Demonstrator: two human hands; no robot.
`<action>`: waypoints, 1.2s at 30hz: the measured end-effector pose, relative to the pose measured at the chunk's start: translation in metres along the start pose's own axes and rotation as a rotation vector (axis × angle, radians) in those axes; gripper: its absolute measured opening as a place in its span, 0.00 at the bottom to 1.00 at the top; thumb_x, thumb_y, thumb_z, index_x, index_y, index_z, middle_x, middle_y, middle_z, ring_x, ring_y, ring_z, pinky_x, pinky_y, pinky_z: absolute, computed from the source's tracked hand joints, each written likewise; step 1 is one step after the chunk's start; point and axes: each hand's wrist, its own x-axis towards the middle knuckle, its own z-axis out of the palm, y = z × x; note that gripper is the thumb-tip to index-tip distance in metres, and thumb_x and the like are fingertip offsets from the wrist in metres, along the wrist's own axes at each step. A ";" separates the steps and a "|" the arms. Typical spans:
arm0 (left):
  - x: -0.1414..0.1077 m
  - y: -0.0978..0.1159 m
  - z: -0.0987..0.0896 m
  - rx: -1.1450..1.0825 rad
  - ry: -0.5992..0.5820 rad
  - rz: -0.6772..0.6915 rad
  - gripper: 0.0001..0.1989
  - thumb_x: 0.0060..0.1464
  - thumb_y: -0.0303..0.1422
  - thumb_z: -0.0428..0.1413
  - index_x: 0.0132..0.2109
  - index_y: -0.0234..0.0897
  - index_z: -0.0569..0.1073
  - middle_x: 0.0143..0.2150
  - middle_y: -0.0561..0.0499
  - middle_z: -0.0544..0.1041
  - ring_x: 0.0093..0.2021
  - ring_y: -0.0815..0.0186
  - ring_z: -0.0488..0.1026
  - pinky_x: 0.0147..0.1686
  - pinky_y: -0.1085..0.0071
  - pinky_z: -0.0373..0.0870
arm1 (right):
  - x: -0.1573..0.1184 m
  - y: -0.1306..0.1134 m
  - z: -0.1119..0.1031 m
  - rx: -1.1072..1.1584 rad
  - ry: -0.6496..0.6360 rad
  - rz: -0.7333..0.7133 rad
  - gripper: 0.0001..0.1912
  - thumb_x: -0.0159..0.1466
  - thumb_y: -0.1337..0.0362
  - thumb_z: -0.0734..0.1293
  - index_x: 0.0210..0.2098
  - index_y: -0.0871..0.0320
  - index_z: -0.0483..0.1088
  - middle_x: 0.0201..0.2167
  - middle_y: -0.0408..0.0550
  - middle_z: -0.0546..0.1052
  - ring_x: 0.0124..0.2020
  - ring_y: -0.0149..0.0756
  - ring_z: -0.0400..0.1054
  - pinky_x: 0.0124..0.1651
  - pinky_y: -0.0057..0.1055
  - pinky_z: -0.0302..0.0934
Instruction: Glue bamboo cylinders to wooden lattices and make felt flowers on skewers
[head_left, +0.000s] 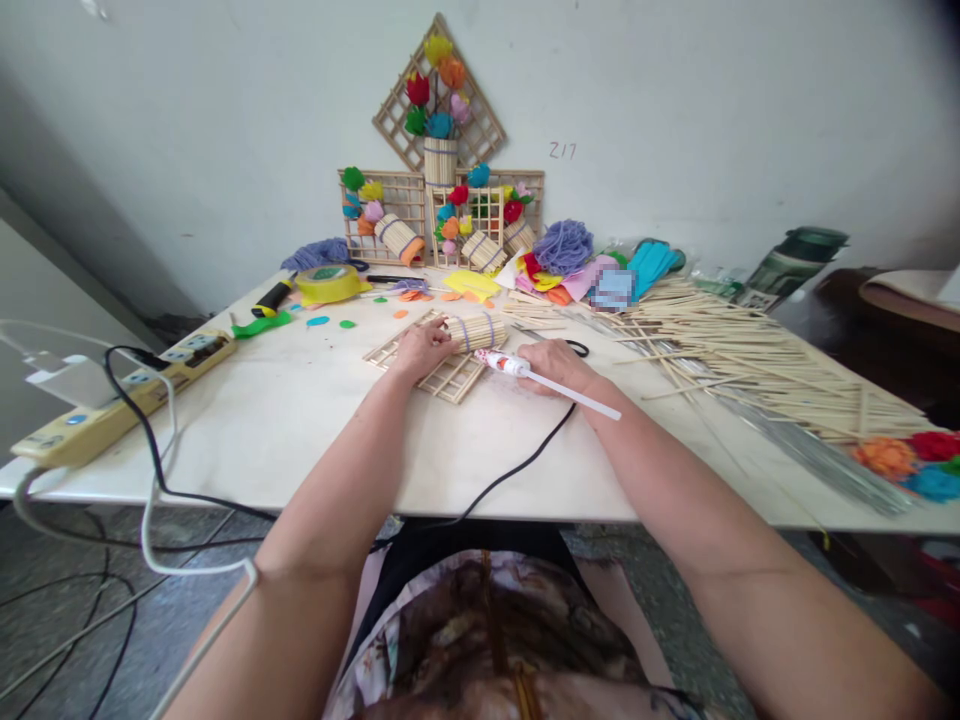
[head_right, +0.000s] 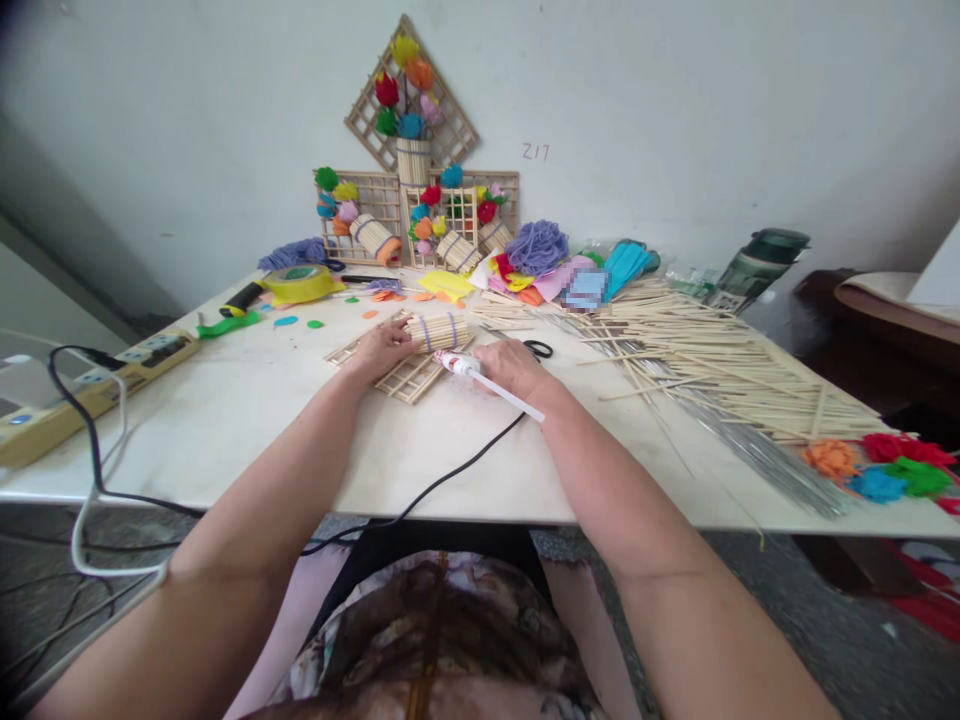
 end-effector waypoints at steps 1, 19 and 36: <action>0.000 0.000 0.000 0.001 -0.001 -0.001 0.12 0.47 0.41 0.54 0.28 0.39 0.77 0.58 0.49 0.68 0.55 0.55 0.66 0.55 0.62 0.61 | 0.000 0.000 0.000 -0.002 -0.004 0.004 0.12 0.57 0.60 0.62 0.36 0.61 0.71 0.33 0.54 0.77 0.35 0.43 0.71 0.33 0.31 0.55; 0.000 -0.003 0.001 -0.015 0.002 0.018 0.13 0.47 0.43 0.54 0.28 0.40 0.76 0.59 0.51 0.67 0.55 0.58 0.67 0.55 0.65 0.60 | 0.001 0.002 0.002 -0.008 0.000 0.031 0.12 0.57 0.60 0.62 0.35 0.60 0.71 0.32 0.54 0.77 0.34 0.42 0.71 0.32 0.30 0.54; 0.001 -0.004 0.001 0.012 0.006 0.028 0.12 0.47 0.43 0.54 0.28 0.41 0.77 0.58 0.52 0.68 0.55 0.57 0.67 0.56 0.64 0.59 | -0.005 -0.001 -0.008 0.003 0.024 -0.008 0.13 0.58 0.62 0.61 0.39 0.59 0.72 0.33 0.53 0.78 0.34 0.42 0.71 0.32 0.30 0.52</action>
